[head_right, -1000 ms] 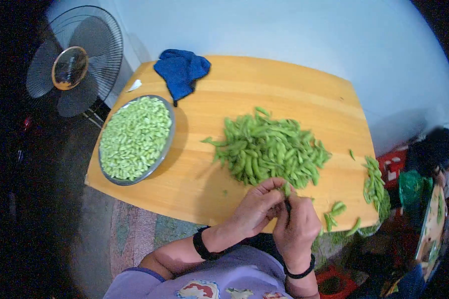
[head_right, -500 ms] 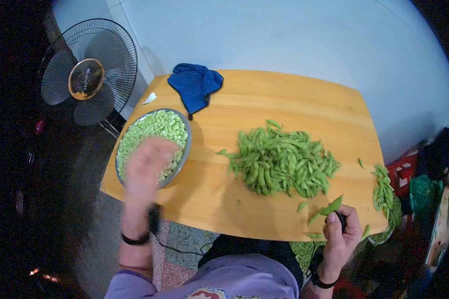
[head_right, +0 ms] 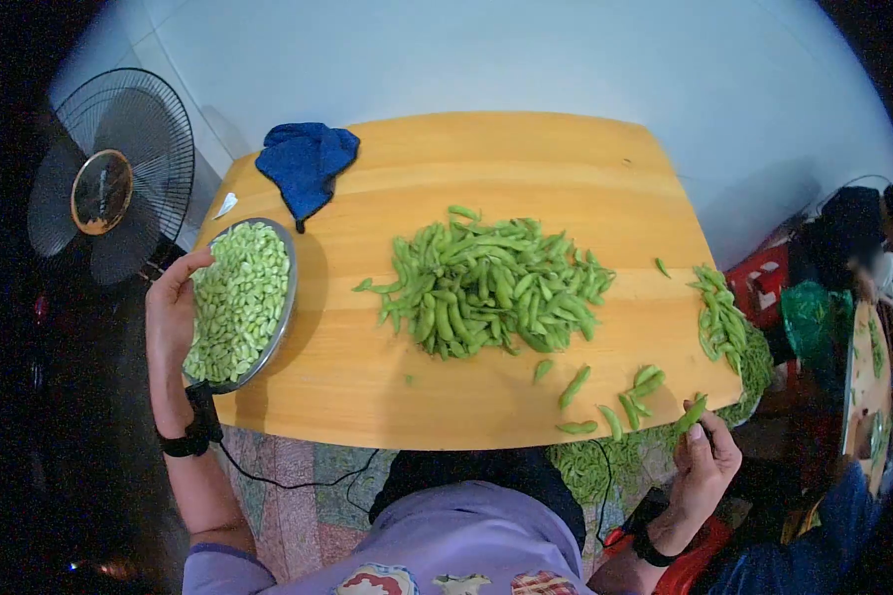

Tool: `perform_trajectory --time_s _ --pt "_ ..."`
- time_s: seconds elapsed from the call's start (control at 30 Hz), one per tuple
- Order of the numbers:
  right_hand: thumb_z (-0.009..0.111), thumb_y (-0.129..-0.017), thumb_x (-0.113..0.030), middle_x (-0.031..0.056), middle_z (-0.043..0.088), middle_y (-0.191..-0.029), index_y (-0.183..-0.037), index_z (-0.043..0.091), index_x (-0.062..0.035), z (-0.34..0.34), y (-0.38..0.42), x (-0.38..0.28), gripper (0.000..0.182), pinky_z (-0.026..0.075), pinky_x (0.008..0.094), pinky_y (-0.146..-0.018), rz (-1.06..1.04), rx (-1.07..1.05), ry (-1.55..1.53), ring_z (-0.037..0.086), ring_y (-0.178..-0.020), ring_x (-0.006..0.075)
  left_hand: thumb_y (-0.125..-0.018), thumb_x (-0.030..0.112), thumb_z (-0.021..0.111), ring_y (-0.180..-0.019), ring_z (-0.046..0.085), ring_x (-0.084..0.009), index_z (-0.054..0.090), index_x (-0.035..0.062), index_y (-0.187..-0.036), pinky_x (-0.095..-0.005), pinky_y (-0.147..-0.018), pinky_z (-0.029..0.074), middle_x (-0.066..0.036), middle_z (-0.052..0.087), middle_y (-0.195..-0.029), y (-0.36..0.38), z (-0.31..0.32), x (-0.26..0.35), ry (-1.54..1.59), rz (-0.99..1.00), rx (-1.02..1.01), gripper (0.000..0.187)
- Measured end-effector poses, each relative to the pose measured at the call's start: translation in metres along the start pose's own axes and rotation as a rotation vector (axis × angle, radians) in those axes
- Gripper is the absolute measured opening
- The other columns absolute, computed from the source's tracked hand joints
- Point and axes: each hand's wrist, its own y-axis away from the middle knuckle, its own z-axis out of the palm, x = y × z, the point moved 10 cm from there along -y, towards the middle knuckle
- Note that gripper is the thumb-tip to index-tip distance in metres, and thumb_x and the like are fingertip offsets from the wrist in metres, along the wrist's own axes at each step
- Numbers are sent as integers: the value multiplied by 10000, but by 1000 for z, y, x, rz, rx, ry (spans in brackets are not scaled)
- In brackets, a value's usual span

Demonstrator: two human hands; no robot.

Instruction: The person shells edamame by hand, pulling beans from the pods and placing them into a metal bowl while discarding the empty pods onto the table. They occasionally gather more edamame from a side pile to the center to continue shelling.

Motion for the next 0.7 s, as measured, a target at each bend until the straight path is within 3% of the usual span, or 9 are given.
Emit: perform_trajectory --time_s 0.03,0.1,0.2,0.33,0.4,0.47,0.5,0.6,0.7 --pt "561 -796 -53 -36 465 -629 -1086 563 50 -6 1 3 308 210 165 -420 25 23 -41 321 -470 15 -775 -148 341 -1121 506 -209 590 12 -1013 -280 -949 357 -101 557 -1185 -2 5 -4 87 -32 -60 380" --pt "569 -789 -52 -34 452 -654 -1225 454 54 -14 3 7 463 221 161 -408 53 44 -68 326 -465 18 -767 -153 343 -1163 467 -223 590 13 -1018 -293 -976 332 -103 533 -1216 0 8 8 72 -25 -88 389" --pt "569 -798 -67 -31 442 -665 -1281 375 52 -11 6 -7 533 235 157 -400 -13 81 -74 327 -463 19 -755 -159 355 -1266 338 -265 576 24 -1056 -342 -1050 238 -100 471 -1284 2 15 8 67 -27 -143 416" --pt "574 -805 -89 -28 440 -666 -1249 400 54 -14 4 -14 498 237 150 -399 -87 44 -153 323 -462 15 -772 -125 420 -1290 291 -279 564 48 -1085 -364 -1058 203 -94 469 -1289 4 8 23 -86 122 -71 386" --pt "584 -806 -107 -32 431 -651 -1109 494 35 -12 3 -3 347 239 155 -397 -36 -19 -212 318 -459 13 -774 -113 447 -1289 294 -281 563 55 -1087 -372 -1056 201 -93 479 -1280 8 5 40 -180 200 -39 373" --pt "582 -799 -99 -40 436 -627 -953 531 -8 1 7 -2 186 256 167 -404 9 -22 -147 340 -465 20 -763 -86 511 -1225 400 -275 573 36 -1055 -369 -1007 285 -114 539 -1197 34 -20 101 -316 366 303 322" --pt "578 -795 -87 -39 452 -635 -934 539 -10 10 10 0 163 259 165 -409 16 -51 -103 356 -472 20 -749 -56 562 -1073 525 -265 593 11 -980 -359 -904 388 -124 598 -1045 47 -16 110 -40 404 345 242" --pt "572 -788 -50 -21 514 -675 -877 561 -12 45 22 2 98 306 159 -465 156 -146 -72 410 -524 23 -707 -21 622 -818 583 -301 600 -19 -838 -368 -721 465 -139 597 -835 76 83 131 203 316 -61 132" --pt "578 -772 -15 5 550 -762 -853 577 8 74 32 2 83 370 181 -560 93 -285 34 472 -642 56 -697 21 663 -763 583 -224 586 -16 -876 -306 -605 464 -128 575 -831 87 157 134 119 342 -251 198"
